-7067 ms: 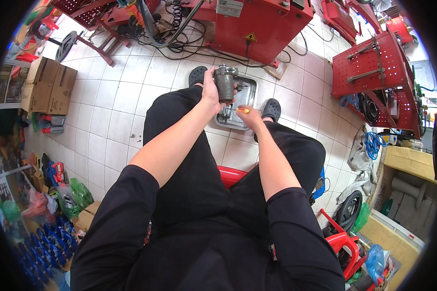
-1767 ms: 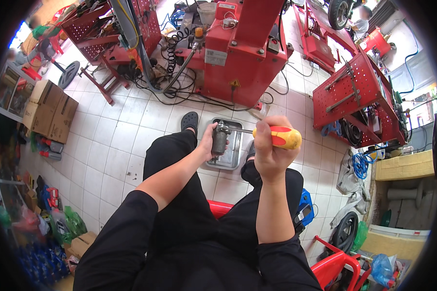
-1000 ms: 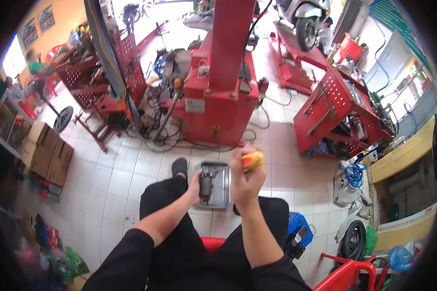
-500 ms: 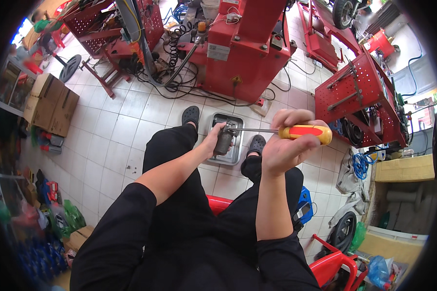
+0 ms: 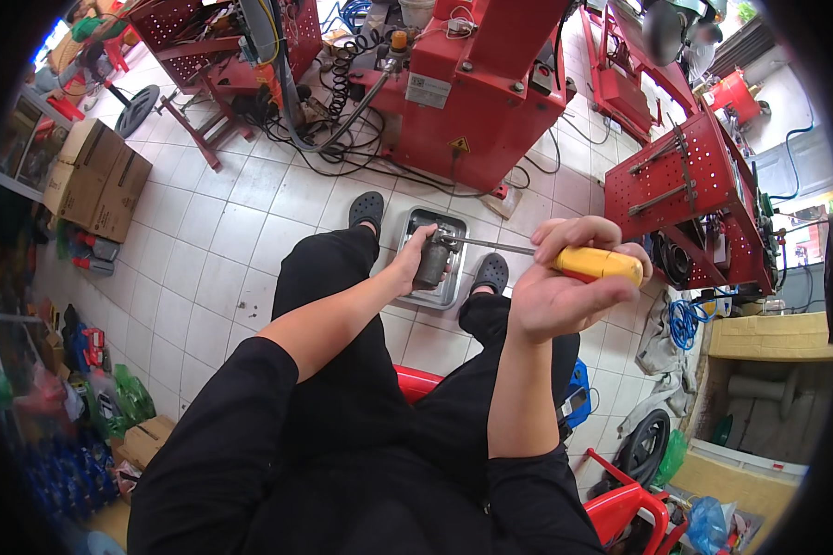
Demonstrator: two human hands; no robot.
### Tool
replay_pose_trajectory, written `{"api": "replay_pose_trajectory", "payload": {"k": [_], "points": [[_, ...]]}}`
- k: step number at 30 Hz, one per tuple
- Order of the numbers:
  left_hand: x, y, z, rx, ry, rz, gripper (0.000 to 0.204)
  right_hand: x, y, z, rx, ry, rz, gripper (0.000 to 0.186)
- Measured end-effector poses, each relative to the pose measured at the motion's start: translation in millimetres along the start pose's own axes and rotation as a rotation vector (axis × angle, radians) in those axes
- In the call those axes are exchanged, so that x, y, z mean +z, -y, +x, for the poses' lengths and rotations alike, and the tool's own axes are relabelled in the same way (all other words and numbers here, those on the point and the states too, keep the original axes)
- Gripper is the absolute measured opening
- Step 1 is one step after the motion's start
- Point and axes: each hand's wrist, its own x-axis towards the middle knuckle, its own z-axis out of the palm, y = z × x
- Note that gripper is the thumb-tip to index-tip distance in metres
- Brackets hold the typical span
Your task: The person sits on a stool in a workshop and uses a screwdriver to work on a small, cylindrical metal part held in their left hand. They repeatedly insert the screwdriver into the part, turn it, and adjust their grip while holding the part over a metal tray.
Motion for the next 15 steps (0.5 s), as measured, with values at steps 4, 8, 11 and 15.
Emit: {"api": "replay_pose_trajectory", "payload": {"k": [4, 8, 11, 15], "points": [[-3.9, 2.0, 3.4, -0.018, -0.025, 0.015, 0.053, 9.1, 4.7, 9.9, 0.036, -0.206, -0.302, 0.047], [-4.1, 1.2, 4.0, -0.014, -0.022, 0.004, 0.054, -1.2, 9.0, 10.8, 0.111, -0.02, 0.007, 0.047], [-7.5, 3.6, 7.4, -0.003, -0.026, -0.014, 0.054, 1.2, 1.9, 9.1, 0.006, 0.036, 0.144, 0.036], [-4.9, 1.9, 5.4, -0.009, -0.045, -0.062, 0.056, 2.3, -18.1, -0.8, 0.114, -0.054, -0.277, 0.024]]}}
